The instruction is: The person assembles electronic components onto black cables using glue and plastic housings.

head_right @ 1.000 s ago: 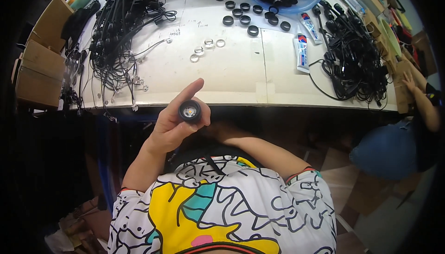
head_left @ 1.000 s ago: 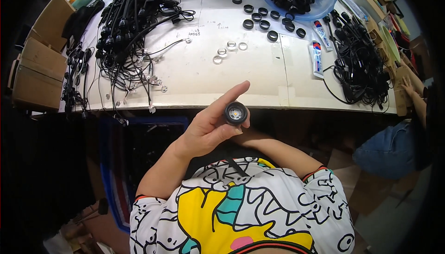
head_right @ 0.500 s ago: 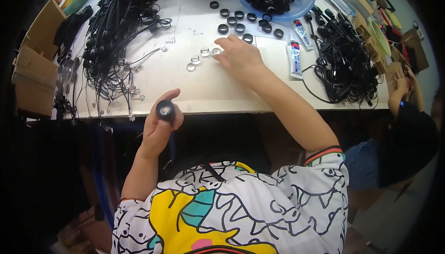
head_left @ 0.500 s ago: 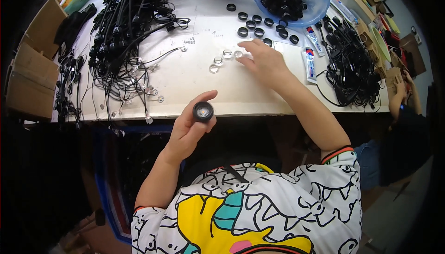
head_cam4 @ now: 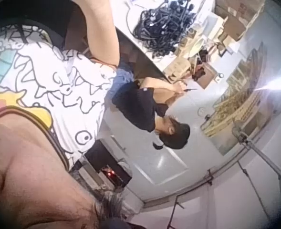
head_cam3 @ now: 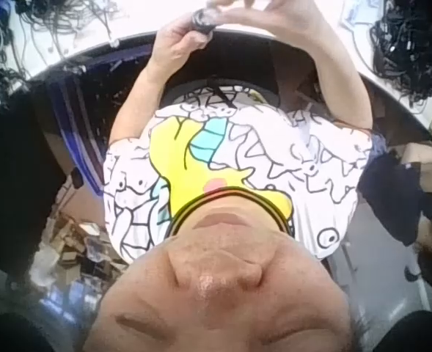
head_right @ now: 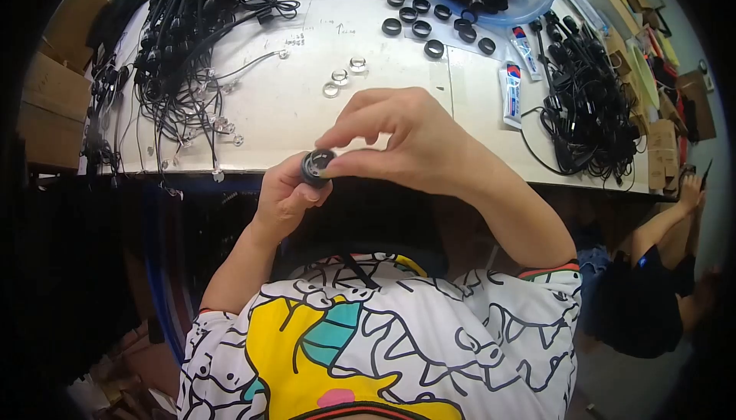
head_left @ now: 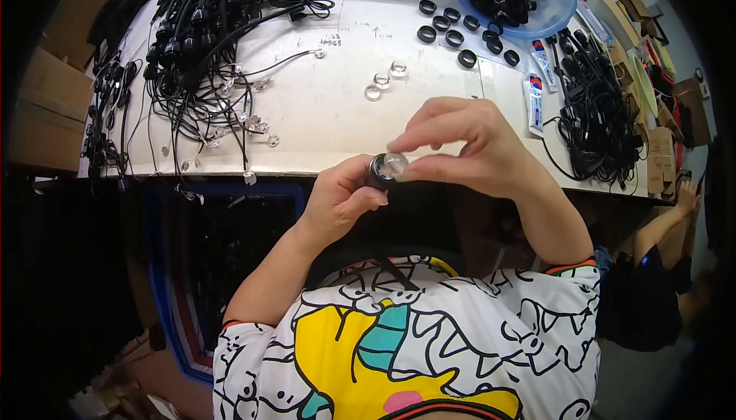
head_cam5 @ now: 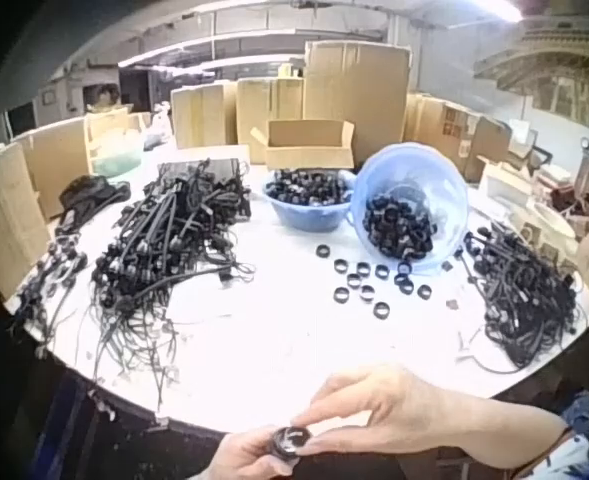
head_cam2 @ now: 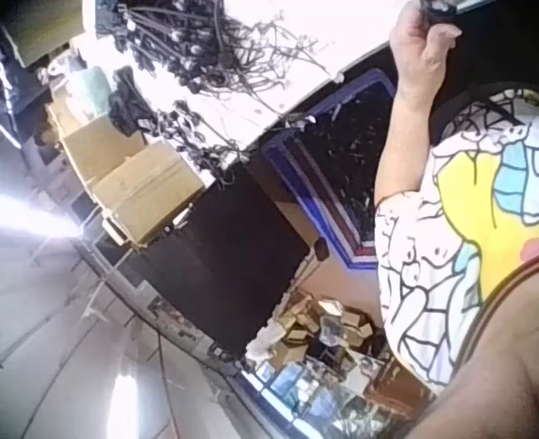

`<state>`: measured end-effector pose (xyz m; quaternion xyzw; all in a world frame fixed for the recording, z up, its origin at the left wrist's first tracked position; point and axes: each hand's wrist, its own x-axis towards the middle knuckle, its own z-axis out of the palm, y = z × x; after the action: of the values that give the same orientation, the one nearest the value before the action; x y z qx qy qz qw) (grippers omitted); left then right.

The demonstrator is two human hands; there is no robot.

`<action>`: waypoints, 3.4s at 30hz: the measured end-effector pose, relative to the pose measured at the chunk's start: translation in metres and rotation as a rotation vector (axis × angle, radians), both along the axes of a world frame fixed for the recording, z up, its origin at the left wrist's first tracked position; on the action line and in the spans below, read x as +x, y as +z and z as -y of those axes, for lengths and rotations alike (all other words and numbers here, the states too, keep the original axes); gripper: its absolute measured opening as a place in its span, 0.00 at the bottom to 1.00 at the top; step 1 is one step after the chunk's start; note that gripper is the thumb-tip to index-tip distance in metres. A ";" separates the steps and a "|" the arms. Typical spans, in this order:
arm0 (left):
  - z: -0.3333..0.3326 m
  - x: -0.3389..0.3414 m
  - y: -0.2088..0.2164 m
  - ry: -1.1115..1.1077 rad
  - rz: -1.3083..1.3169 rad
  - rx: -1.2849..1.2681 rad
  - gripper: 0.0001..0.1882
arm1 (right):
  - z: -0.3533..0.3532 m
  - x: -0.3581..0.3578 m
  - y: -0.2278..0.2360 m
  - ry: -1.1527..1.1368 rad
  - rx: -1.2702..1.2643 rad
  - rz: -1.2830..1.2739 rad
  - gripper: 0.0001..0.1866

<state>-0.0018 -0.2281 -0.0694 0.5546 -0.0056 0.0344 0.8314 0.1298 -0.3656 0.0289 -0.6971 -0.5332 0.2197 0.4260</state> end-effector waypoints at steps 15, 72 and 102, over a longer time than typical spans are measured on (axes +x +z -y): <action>0.000 -0.003 0.003 -0.065 0.021 0.046 0.15 | 0.020 0.025 -0.004 -0.193 -0.101 0.206 0.18; 0.010 0.001 0.007 -0.228 -0.004 0.351 0.17 | 0.040 -0.020 -0.001 0.195 -0.111 0.349 0.23; 0.022 -0.002 0.015 0.171 0.117 0.605 0.17 | 0.034 -0.039 0.010 -0.195 -0.317 0.217 0.16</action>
<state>-0.0038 -0.2500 -0.0544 0.7723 -0.0168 0.1330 0.6210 0.0912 -0.3999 0.0390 -0.8232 -0.4648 0.1824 0.2702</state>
